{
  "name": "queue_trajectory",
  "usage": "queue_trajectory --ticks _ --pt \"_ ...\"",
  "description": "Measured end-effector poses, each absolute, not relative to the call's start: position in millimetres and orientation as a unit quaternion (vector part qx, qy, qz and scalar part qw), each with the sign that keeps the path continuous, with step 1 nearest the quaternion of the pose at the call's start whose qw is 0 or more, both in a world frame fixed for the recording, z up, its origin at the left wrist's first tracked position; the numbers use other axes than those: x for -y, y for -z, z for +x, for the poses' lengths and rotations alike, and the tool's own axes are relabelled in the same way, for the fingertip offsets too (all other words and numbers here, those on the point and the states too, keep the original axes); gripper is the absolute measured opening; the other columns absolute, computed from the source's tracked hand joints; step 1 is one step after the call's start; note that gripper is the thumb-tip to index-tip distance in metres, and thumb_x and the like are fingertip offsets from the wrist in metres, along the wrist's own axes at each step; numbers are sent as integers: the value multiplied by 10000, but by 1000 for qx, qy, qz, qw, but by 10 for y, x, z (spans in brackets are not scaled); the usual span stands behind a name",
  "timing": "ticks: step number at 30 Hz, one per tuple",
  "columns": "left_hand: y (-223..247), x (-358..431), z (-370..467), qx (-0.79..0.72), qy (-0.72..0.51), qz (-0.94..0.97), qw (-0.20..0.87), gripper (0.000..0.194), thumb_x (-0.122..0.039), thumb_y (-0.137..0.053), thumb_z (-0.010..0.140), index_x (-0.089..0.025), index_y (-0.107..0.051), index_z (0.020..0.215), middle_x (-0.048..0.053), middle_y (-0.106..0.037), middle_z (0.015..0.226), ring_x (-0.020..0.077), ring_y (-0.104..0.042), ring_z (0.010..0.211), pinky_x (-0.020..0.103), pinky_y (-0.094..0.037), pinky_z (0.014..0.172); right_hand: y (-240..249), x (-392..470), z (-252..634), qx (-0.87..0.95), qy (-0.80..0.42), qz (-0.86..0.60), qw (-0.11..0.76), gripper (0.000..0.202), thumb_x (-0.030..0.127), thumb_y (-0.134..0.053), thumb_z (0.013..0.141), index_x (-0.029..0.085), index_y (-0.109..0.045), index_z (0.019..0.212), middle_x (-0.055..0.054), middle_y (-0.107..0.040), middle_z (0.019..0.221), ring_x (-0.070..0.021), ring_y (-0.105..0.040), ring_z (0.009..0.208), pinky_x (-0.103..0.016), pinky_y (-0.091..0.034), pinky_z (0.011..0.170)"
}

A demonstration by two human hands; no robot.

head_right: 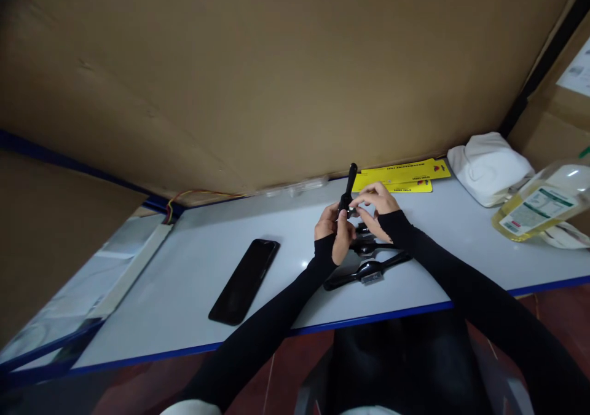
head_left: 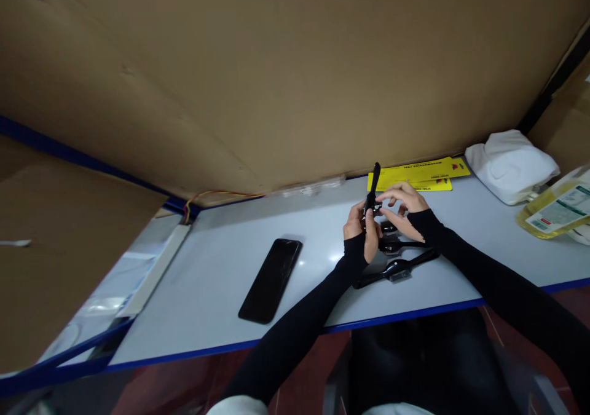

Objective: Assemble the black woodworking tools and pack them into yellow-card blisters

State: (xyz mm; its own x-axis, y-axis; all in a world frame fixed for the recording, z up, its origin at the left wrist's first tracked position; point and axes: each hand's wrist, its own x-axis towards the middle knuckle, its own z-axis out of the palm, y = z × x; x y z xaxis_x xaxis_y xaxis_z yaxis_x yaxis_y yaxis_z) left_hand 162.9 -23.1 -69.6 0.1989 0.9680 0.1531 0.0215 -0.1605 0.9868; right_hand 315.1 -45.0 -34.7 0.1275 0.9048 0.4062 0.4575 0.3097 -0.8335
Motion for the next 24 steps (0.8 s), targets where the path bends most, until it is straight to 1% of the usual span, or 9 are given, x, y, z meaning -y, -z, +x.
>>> queue_trajectory --ticks 5,6,9,12,16,19,21,23,24 --pt "664 234 1645 -406 -494 589 494 486 -623 -600 1002 -193 -666 1218 1 -685 699 102 -519 415 231 -400 421 263 519 3116 652 -219 -529 498 64 231 -710 848 199 -758 819 -83 -596 1099 -121 -567 720 -238 -439 502" --pt "653 230 1649 -404 -499 587 493 490 -629 -615 992 -188 -673 1197 8 -695 718 100 -517 413 234 -400 415 261 530 3108 649 -215 -534 497 41 220 -715 836 200 -749 848 -83 -592 1114 -124 -568 729 -242 -447 514" --pt "638 215 1660 -395 -527 573 488 509 -650 -643 969 -181 -671 1164 28 -723 785 84 -503 401 232 -382 393 287 550 3098 631 -194 -558 503 192 233 -756 828 215 -743 1018 -82 -588 1114 -149 -594 780 -247 -450 527" --pt "654 220 1673 -380 -540 572 487 532 -660 -643 968 -182 -663 1199 34 -732 815 72 -496 385 227 -356 375 333 545 3115 635 -194 -554 503 95 209 -695 883 216 -758 954 -67 -606 1063 -129 -583 741 -241 -441 530" --pt "664 257 1695 -361 -546 567 500 549 -665 -672 948 -196 -660 1232 25 -733 830 74 -528 412 223 -390 392 384 496 3182 628 -193 -537 529 211 207 -730 836 219 -782 1040 -75 -621 1108 -134 -598 754 -231 -402 479" --pt "640 261 1707 -358 -539 548 530 570 -686 -711 904 -189 -653 1176 29 -741 836 68 -513 391 214 -341 354 380 449 3240 641 -151 -527 538 159 176 -660 881 219 -810 911 -66 -612 1044 -110 -539 685 -244 -394 496" --pt "625 252 1710 -357 -526 541 550 589 -693 -736 876 -178 -648 1149 14 -720 759 69 -497 373 206 -306 336 369 435 3261 649 -136 -517 541 172 180 -657 890 227 -820 922 -69 -599 1060 -114 -535 700 -247 -401 506" --pt "615 247 1707 -351 -512 536 572 609 -697 -754 856 -173 -640 1146 -30 -651 629 79 -480 356 200 -283 330 367 434 3265 670 -144 -511 519 177 173 -678 875 236 -822 957 -66 -600 1051 -129 -552 739 -248 -419 529" --pt "611 248 1704 -349 -504 534 582 617 -698 -759 850 -172 -634 1148 -47 -620 588 82 -470 349 199 -277 329 370 436 3264 678 -147 -515 504 164 154 -673 867 230 -814 901 -60 -600 1022 -129 -547 739 -252 -428 547"
